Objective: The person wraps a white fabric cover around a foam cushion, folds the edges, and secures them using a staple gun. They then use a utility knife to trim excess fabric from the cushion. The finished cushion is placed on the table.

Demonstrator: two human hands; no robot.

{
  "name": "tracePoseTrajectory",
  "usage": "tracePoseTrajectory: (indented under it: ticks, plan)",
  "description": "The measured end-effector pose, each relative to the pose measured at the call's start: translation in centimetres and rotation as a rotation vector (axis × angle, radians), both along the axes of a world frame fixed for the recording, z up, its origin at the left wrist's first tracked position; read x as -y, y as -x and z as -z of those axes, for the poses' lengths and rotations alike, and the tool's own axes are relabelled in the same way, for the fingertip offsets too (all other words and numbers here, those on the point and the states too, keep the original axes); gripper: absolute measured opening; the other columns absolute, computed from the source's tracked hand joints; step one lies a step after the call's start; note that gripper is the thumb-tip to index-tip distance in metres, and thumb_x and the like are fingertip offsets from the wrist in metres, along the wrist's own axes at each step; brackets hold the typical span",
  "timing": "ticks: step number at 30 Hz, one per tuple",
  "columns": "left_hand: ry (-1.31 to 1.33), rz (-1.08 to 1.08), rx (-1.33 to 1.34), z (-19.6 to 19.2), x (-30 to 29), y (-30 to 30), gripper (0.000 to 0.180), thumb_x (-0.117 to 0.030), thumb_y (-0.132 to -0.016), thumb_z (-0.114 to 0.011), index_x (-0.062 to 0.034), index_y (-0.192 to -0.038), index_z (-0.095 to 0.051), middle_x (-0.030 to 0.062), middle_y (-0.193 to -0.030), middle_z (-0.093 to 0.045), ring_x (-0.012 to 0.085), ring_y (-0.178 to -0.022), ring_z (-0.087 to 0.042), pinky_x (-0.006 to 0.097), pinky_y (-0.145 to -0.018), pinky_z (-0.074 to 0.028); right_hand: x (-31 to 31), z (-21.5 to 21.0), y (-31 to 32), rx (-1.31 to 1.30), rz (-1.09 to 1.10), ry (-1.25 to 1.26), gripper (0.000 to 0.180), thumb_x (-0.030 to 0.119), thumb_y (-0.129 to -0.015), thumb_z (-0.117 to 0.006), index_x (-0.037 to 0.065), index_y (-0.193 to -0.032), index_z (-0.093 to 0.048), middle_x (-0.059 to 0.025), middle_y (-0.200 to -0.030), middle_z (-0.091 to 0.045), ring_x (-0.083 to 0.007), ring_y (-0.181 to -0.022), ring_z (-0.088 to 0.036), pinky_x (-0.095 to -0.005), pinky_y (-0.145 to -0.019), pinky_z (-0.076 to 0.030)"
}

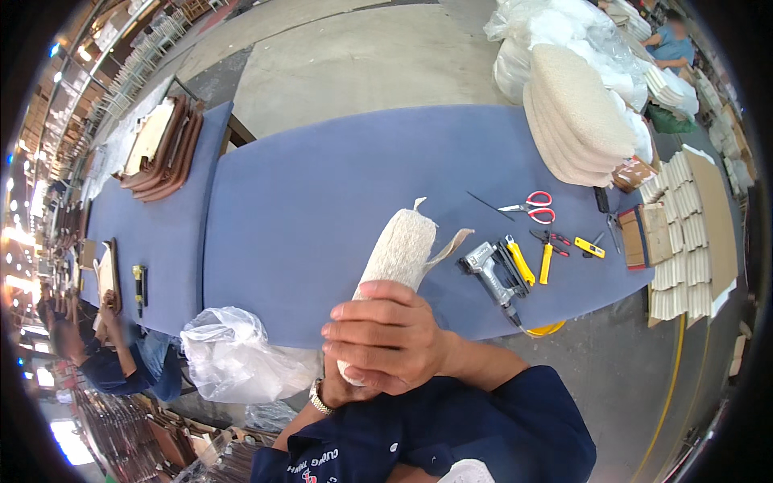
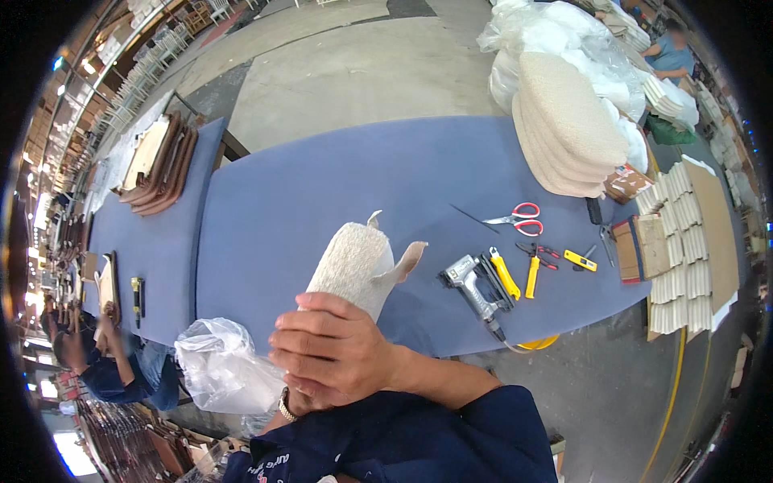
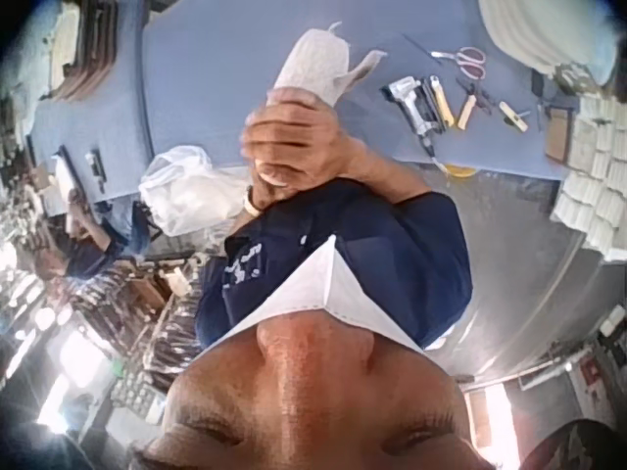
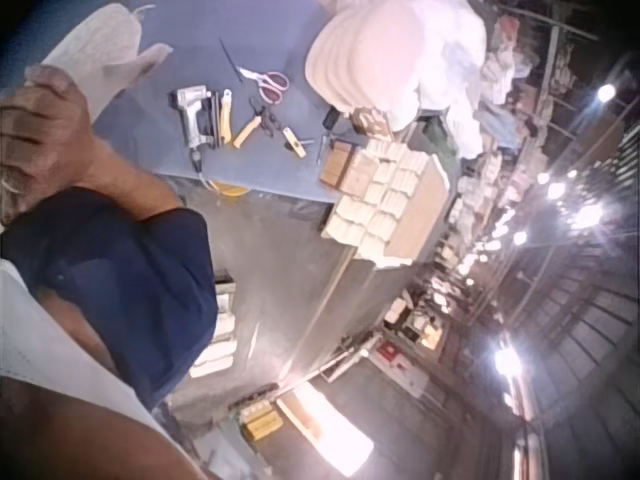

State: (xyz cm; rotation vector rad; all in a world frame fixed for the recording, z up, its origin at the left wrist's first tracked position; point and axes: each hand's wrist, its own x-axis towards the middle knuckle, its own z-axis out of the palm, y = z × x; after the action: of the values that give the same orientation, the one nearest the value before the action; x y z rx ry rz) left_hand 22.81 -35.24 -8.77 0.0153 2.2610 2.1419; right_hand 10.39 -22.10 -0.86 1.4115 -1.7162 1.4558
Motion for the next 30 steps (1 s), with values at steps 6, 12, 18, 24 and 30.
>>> tracePoseTrajectory:
  ticks: [6, 12, 18, 24, 30]
  plan:
    - [0.225, 0.06, -0.145, -0.1, 5.9, -3.2, 0.097, -0.016, -0.076, -0.089, 0.0041, -0.154, -0.036, 0.0217, -0.153, -0.049, 0.028, -0.142, -0.048, 0.042, -0.117, -0.038, -1.8, 0.4, 5.0, 0.078, 0.16, -0.152, 0.037, 0.033, -0.092, -0.065, 0.004, -0.113, -0.073, -0.0139, -0.121, -0.072, -0.03, -0.114, -0.068, -0.0478, -0.108, -0.043]
    - [0.22, -0.274, -0.181, -3.7, 13.4, -4.3, 0.099, -0.018, -0.074, -0.093, 0.0046, -0.154, -0.038, 0.0243, -0.149, -0.053, 0.0332, -0.138, -0.054, 0.045, -0.113, -0.044, 2.7, 2.1, 2.7, 0.61, -0.273, -0.24, 0.077, 0.035, -0.084, -0.084, 0.002, -0.145, -0.052, -0.0172, -0.132, -0.067, -0.0291, -0.118, -0.066, -0.0387, -0.099, -0.051]
    - [1.068, -0.471, -0.41, -9.9, 14.2, -1.5, 0.063, -0.041, -0.092, -0.073, 0.0012, -0.137, -0.06, 0.0196, -0.136, -0.065, 0.0389, -0.125, -0.062, 0.05, -0.107, -0.044, 7.3, 1.4, -2.2, 0.461, -0.178, -0.198, 0.062, 0.021, -0.086, -0.081, -0.003, -0.138, -0.057, -0.0226, -0.127, -0.066, -0.0358, -0.116, -0.067, -0.0396, -0.1, -0.052]
    - [0.857, -0.283, -0.362, -10.5, 18.6, -2.9, 0.058, -0.052, -0.099, -0.059, -0.0003, -0.123, -0.07, 0.0164, -0.124, -0.072, 0.0346, -0.118, -0.066, 0.048, -0.106, -0.044, 5.7, 2.4, -1.7, 0.594, -0.534, -0.113, 0.054, -0.002, -0.083, -0.068, -0.002, -0.137, -0.061, -0.0216, -0.132, -0.066, -0.0354, -0.118, -0.067, -0.0391, -0.103, -0.052]
    - [0.767, -0.248, -0.265, -11.1, 18.6, -2.9, 0.067, -0.06, -0.095, -0.063, 0.0014, -0.121, -0.072, 0.0152, -0.12, -0.074, 0.0303, -0.112, -0.069, 0.044, -0.099, -0.049, 7.4, 3.3, -2.2, 0.432, -0.376, -0.077, 0.052, -0.001, -0.077, -0.073, 0.004, -0.128, -0.066, -0.0115, -0.121, -0.07, -0.0287, -0.097, -0.069, -0.0373, -0.083, -0.058]
